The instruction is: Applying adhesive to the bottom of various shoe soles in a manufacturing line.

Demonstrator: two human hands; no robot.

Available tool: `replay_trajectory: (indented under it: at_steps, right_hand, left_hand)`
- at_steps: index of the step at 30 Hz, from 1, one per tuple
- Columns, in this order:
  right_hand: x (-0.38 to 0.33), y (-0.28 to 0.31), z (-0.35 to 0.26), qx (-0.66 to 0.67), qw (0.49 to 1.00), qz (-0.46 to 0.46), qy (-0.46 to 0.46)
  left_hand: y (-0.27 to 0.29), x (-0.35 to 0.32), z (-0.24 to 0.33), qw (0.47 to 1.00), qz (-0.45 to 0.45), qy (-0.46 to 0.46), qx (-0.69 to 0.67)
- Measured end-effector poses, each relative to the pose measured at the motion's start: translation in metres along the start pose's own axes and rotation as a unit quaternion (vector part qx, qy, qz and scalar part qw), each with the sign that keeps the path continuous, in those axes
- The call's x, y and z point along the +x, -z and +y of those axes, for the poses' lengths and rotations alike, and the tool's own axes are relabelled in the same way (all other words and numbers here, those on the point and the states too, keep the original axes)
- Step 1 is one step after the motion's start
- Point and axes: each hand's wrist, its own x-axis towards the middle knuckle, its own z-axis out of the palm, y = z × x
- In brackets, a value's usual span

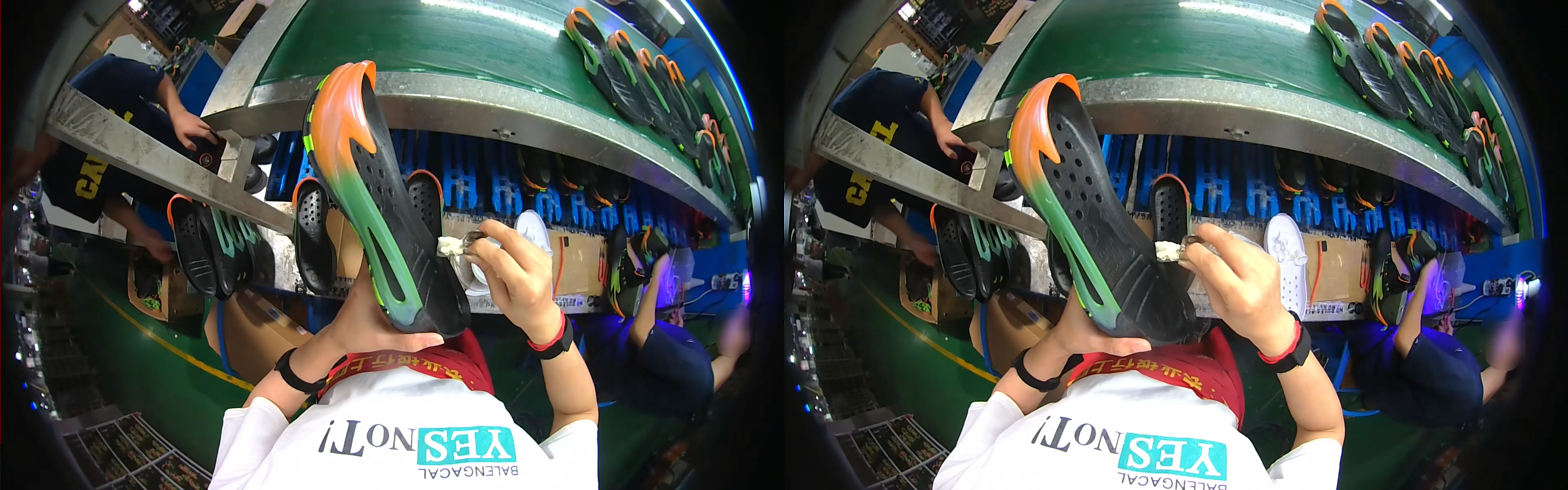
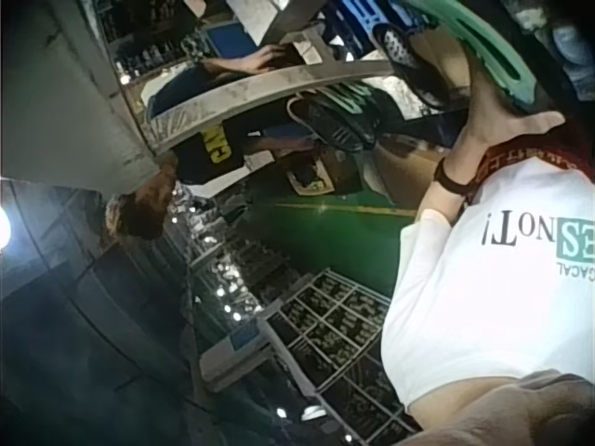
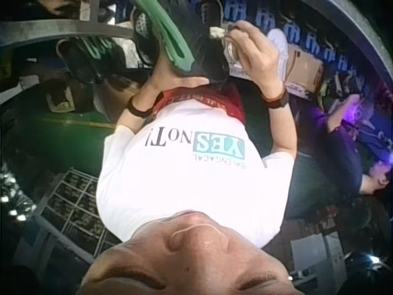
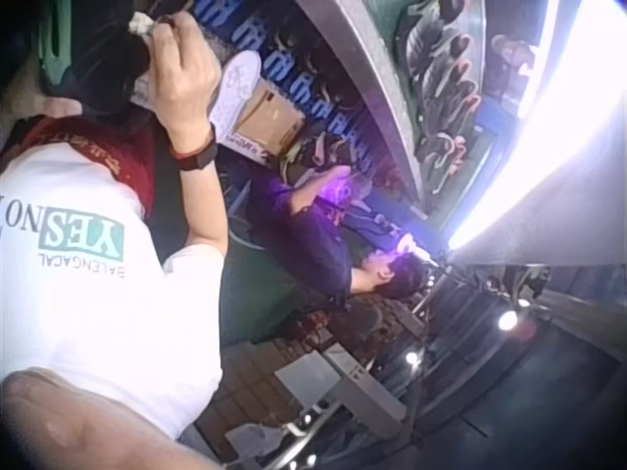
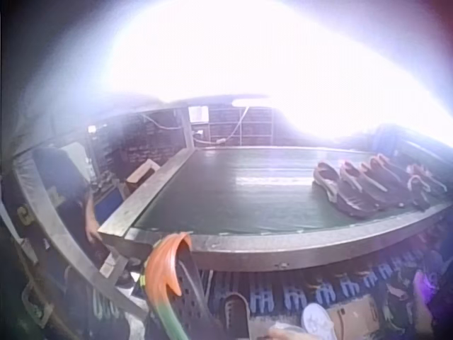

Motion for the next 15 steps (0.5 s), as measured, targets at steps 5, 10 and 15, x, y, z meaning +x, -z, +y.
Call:
replay_trajectory:
  at_steps: [5,10,15]
  right_hand:
    - [0.003,0.008,-0.008,0.089,0.988,0.029,-0.124]
    - [-0.011,0.009,-0.016,0.218,0.957,-0.035,-0.190]
    - [-0.014,0.004,-0.032,0.260,0.936,-0.084,-0.220]
  left_hand:
    - [0.013,0.003,-0.016,0.970,-0.061,-0.132,0.197]
    - [0.013,0.011,-0.014,0.832,-0.047,-0.018,-0.553]
    - [0.012,0.022,-0.051,0.905,-0.005,-0.199,-0.376]
